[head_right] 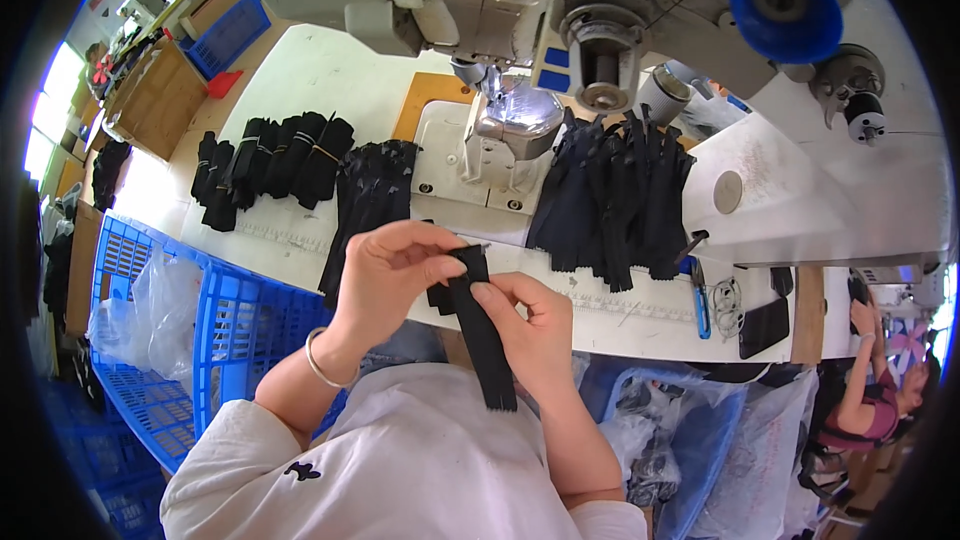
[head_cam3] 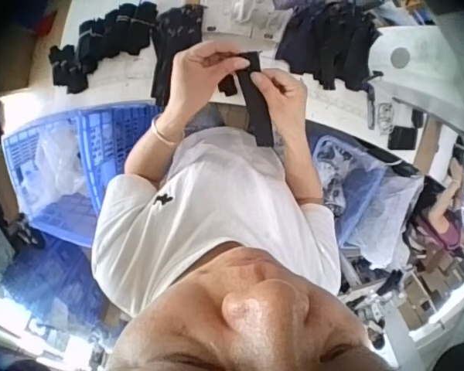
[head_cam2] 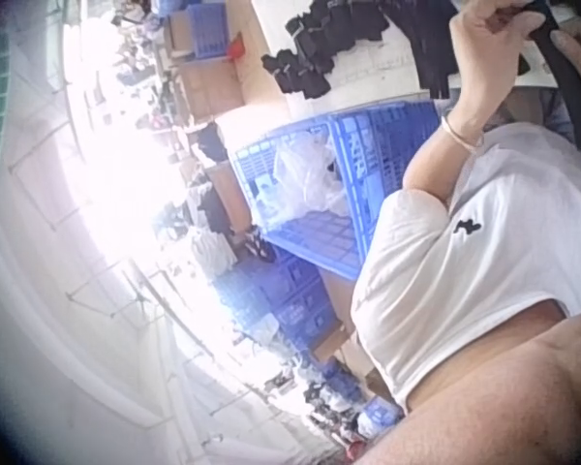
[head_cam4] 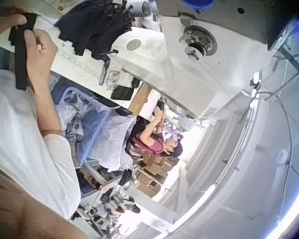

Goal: The recorder uses an industrial sewing machine to stitch components onto black zippers in an industrial setting.

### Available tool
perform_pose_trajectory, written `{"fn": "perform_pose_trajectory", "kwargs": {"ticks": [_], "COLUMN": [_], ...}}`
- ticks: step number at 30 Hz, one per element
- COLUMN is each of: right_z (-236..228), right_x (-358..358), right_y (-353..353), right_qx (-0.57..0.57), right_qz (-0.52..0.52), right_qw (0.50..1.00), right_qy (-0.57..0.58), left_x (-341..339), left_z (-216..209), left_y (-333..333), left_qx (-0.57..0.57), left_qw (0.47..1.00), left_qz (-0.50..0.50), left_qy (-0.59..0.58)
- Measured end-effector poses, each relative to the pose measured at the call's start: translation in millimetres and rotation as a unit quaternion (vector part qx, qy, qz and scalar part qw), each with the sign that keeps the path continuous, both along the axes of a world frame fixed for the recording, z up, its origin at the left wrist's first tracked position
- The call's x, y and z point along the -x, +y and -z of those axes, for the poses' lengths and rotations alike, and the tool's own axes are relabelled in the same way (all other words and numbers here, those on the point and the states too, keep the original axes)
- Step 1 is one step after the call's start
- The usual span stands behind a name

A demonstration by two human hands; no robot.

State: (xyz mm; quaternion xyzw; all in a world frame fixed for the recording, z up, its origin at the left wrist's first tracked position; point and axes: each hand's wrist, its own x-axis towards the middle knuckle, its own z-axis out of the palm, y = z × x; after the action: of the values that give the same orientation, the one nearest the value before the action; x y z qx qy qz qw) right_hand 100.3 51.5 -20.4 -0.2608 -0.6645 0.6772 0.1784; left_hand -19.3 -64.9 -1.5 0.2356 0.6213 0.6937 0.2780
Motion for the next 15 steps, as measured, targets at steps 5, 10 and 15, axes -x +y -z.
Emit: {"fn": "perform_pose_trajectory", "kwargs": {"ticks": [5, 10, 15], "right_z": [-26, -35, -35], "right_x": [34, 65, 85], "right_y": [9, 23, 27], "right_qx": [-0.199, -0.161, -0.138], "right_qz": [0.027, 0.061, 0.084], "right_qw": [0.977, 0.977, 0.974], "right_qy": [0.077, 0.123, 0.158], "left_x": [35, 62, 61], "left_z": [-14, -15, -20], "left_y": [23, 51, 68], "left_qx": [-0.059, -0.119, -0.162], "left_qw": [0.998, 0.992, 0.979], "left_qz": [0.004, 0.009, -0.046], "left_qy": [0.023, -0.037, -0.116]}}
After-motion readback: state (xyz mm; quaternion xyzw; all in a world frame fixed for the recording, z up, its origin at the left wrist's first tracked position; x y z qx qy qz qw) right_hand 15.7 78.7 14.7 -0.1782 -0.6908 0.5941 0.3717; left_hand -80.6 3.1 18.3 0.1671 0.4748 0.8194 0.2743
